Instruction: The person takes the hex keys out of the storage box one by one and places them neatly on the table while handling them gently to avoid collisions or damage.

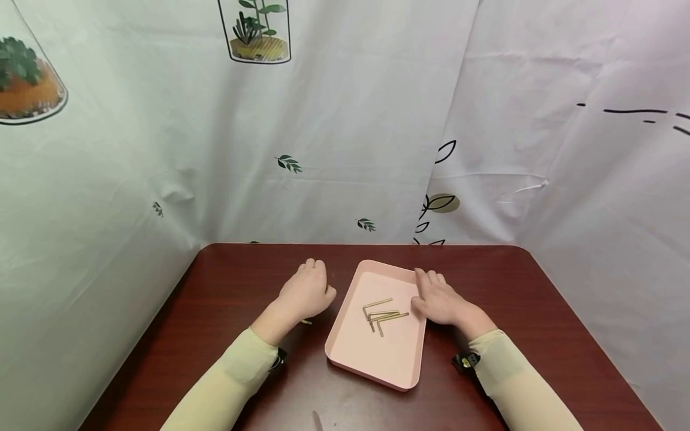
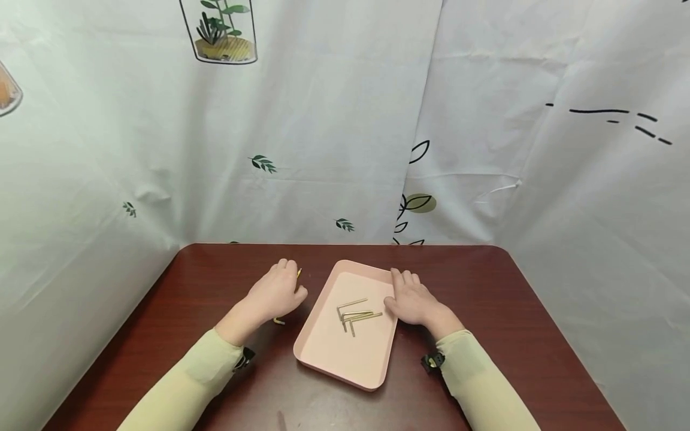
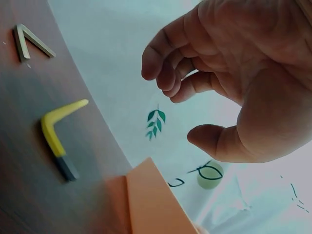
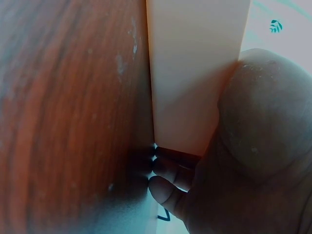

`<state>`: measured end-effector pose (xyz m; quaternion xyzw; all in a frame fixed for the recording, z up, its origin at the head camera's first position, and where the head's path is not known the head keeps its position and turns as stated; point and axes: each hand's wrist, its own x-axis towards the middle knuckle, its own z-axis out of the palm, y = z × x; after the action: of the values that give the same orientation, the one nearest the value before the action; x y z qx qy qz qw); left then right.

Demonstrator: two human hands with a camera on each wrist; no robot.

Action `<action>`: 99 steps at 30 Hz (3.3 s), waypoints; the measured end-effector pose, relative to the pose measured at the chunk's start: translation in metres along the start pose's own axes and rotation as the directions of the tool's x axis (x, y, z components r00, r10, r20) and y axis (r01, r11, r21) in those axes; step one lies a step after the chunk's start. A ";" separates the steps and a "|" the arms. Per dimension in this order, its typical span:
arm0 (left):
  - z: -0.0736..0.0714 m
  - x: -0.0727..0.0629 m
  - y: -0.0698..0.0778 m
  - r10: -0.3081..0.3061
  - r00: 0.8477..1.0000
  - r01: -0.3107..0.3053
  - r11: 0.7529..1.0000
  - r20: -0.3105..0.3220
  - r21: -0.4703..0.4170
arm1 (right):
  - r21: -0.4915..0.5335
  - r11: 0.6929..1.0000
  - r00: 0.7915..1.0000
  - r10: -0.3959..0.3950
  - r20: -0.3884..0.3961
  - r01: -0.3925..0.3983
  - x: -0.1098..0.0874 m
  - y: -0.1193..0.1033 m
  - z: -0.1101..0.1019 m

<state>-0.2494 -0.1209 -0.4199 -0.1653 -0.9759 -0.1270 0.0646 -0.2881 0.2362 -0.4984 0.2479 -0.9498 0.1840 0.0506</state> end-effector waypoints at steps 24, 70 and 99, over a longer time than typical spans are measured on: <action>0.003 0.010 0.035 0.250 0.968 -0.250 0.968 -0.038 -0.001 | -0.028 0.999 0.998 0.043 0.035 -0.042 -0.002 -0.012 -0.011; 0.034 0.037 0.062 0.385 0.898 -0.403 0.914 0.212 0.046 | -0.042 0.999 0.999 0.033 0.038 -0.031 -0.001 -0.007 -0.006; 0.054 0.043 0.058 0.342 0.882 -0.382 0.922 0.325 0.066 | -0.022 0.999 0.999 -0.026 -0.026 0.025 -0.001 0.005 0.004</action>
<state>-0.2750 -0.0401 -0.4516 -0.3581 -0.9318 -0.0225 -0.0549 -0.2900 0.2389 -0.5043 0.2570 -0.9477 0.1763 0.0683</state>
